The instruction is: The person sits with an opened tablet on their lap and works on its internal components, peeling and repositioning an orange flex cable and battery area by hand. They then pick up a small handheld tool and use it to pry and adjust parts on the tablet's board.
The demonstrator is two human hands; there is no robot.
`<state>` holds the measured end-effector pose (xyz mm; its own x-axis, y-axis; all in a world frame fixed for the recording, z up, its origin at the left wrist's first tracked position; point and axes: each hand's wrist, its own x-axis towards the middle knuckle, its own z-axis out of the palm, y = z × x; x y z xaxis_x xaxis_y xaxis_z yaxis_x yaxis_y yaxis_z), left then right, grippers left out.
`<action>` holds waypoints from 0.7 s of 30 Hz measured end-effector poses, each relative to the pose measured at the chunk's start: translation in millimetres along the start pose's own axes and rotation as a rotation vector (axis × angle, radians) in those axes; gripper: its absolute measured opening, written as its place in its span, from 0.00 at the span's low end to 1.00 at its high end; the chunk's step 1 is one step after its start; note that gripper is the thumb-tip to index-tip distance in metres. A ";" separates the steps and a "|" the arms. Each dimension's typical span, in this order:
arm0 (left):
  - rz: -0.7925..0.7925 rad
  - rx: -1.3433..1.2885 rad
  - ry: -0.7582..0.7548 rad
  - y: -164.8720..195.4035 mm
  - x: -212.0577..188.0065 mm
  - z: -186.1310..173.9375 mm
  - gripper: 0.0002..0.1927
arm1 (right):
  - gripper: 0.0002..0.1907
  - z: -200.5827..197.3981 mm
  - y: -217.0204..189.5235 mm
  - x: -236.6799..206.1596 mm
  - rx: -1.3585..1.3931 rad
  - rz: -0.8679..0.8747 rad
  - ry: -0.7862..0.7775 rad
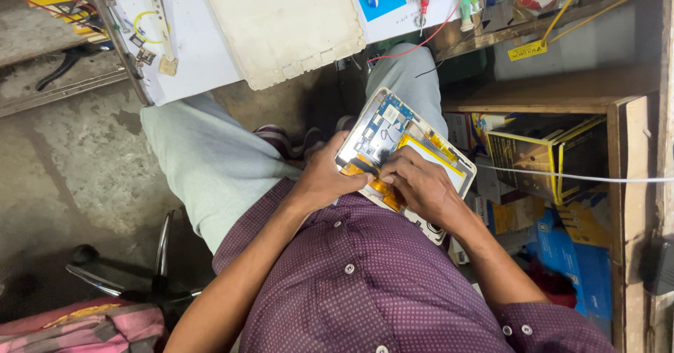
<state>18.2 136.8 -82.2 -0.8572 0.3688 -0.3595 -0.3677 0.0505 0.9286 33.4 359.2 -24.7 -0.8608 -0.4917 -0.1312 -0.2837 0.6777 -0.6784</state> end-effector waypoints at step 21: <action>-0.021 -0.018 -0.012 -5.8 1.4 2.4 0.34 | 0.08 -25.1 -2.5 17.0 -0.106 -0.030 -0.283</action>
<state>20.0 139.2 -87.9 -0.8448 0.3787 -0.3781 -0.3923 0.0422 0.9189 8.9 362.8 -7.1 -0.7037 -0.6350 -0.3188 -0.3623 0.7067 -0.6078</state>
